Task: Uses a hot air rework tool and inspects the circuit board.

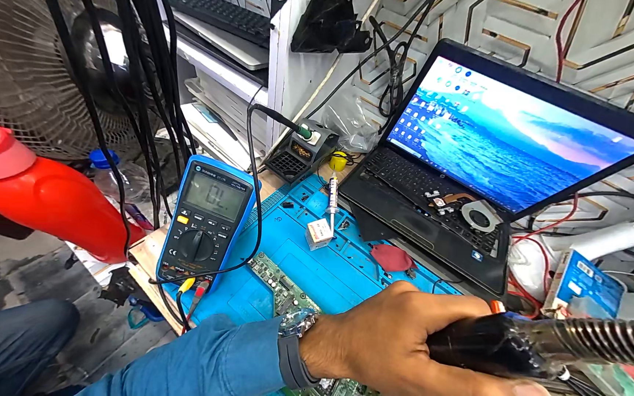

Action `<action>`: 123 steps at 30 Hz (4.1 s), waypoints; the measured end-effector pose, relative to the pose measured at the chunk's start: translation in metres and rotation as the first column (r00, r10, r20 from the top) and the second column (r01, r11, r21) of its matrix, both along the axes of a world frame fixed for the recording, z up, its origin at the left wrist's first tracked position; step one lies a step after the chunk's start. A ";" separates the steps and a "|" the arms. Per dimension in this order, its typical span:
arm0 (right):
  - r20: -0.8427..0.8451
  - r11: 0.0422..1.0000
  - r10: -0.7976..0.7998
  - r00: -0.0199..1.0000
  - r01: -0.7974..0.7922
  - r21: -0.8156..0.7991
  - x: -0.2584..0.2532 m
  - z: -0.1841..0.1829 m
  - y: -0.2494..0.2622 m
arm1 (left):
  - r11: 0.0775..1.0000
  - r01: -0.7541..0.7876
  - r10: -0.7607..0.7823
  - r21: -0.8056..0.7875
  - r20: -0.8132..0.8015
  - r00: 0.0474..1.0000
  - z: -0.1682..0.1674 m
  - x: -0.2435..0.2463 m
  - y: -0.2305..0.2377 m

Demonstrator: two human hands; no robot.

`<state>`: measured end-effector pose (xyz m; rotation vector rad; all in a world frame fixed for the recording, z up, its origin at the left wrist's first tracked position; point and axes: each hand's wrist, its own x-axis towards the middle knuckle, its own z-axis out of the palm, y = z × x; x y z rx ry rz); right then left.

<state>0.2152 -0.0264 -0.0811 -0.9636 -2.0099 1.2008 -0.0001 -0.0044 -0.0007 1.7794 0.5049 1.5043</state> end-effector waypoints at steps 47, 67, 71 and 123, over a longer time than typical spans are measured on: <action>0.043 0.999 -0.024 0.999 0.022 0.040 0.001 -0.001 -0.001 | 1.000 0.019 -0.019 -0.004 0.014 1.000 0.000 0.000 0.000; 0.053 0.999 -0.025 0.998 0.023 0.049 -0.005 0.007 -0.005 | 1.000 0.020 -0.019 -0.022 0.023 1.000 0.000 0.001 0.000; 0.062 0.998 -0.033 0.998 0.030 0.050 -0.005 0.007 -0.005 | 1.000 0.019 -0.018 -0.025 0.023 1.000 0.000 0.001 0.000; 0.049 0.999 -0.032 0.998 0.031 0.036 -0.007 0.007 -0.006 | 1.000 0.021 -0.021 -0.015 0.019 1.000 0.000 0.002 -0.002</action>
